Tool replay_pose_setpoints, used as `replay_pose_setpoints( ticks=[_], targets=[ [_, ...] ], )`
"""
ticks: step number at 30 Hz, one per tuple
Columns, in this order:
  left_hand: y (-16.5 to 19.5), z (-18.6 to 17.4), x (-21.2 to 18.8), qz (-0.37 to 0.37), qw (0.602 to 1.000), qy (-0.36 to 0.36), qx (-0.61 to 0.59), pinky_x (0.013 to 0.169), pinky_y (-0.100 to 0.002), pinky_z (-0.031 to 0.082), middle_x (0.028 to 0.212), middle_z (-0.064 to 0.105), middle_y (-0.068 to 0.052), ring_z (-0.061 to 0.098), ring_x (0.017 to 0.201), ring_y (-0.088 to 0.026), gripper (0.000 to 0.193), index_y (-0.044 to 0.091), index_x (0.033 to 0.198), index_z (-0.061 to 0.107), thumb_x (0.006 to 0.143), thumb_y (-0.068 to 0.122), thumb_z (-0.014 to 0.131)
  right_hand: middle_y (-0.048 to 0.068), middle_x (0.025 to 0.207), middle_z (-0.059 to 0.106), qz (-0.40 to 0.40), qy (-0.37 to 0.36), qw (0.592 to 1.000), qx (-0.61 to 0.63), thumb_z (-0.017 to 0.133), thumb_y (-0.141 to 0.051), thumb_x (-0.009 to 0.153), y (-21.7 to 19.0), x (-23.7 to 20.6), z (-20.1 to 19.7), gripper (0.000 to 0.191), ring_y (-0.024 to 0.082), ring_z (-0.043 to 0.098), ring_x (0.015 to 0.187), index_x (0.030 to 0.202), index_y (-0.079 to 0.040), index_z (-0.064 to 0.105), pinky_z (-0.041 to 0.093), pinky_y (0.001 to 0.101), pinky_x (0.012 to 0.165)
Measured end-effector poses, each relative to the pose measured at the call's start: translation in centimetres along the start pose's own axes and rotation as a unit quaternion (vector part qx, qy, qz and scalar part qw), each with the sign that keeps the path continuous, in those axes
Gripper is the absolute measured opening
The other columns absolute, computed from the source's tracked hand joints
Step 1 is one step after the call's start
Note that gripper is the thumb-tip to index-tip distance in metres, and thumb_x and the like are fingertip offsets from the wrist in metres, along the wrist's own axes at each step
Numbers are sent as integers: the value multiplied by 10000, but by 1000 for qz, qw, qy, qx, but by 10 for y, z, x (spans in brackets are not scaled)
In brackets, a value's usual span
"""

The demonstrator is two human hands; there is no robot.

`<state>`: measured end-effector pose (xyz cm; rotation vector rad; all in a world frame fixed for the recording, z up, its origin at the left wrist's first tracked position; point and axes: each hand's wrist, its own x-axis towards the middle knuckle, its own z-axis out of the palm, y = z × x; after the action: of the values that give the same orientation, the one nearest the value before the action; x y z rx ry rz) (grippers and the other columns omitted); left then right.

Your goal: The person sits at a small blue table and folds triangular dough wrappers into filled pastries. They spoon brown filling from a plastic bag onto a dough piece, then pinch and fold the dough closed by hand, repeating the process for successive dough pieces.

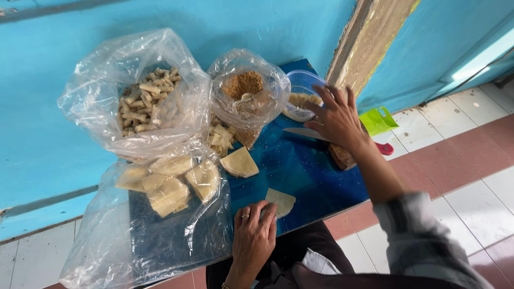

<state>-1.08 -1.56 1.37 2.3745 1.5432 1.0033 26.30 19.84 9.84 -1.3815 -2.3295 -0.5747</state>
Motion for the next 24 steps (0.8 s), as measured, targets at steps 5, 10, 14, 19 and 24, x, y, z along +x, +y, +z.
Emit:
replay_pose_setpoints(
  ticks=[5, 10, 14, 19, 24],
  targets=[
    [0, -2, 0, -3, 1000, -11, -18, 967, -497, 432, 1216, 619, -89, 600, 1100, -288, 320, 82, 1233, 674, 920, 147, 676, 84, 1615, 385, -109, -93, 983, -116, 636, -777, 754, 22, 51, 49, 653, 338, 236, 1528, 1198, -309, 740, 33, 722, 1179],
    [-1, -2, 0, 3, 1000, -12, -20, 966, -494, 429, 1223, 609, -101, 580, 1118, -302, 332, 74, 1237, 668, 917, 161, 685, 46, 1595, 421, -135, -76, 971, -182, 599, -822, 734, 14, 53, 61, 753, 297, 264, 1539, 1244, -287, 742, 67, 673, 1233],
    [-1, -3, 1, 11, 1000, -13, -19, 967, -488, 432, 1227, 607, -104, 576, 1123, -299, 346, 67, 1243, 667, 911, 158, 687, 27, 1599, 429, -136, -71, 965, -211, 563, -822, 753, 16, 51, 55, 737, 267, 278, 1534, 1184, -259, 764, 89, 660, 1242],
    [-2, -4, 2, 15, 1000, -10, -13, 971, -490, 433, 1230, 607, -109, 575, 1128, -302, 334, 63, 1231, 673, 912, 162, 684, 17, 1618, 415, -145, -105, 953, -242, 505, -846, 845, 21, 50, 47, 715, 267, 283, 1528, 1101, -246, 796, 91, 646, 1250],
    [-2, -3, 2, 12, 1000, -16, -15, 963, -489, 436, 1228, 609, -117, 575, 1118, -297, 337, 52, 1240, 678, 923, 166, 678, 28, 1594, 435, -123, -92, 977, -150, 511, -816, 789, 24, 49, 47, 689, 263, 300, 1495, 1057, -257, 809, 92, 671, 1232]
  ],
)
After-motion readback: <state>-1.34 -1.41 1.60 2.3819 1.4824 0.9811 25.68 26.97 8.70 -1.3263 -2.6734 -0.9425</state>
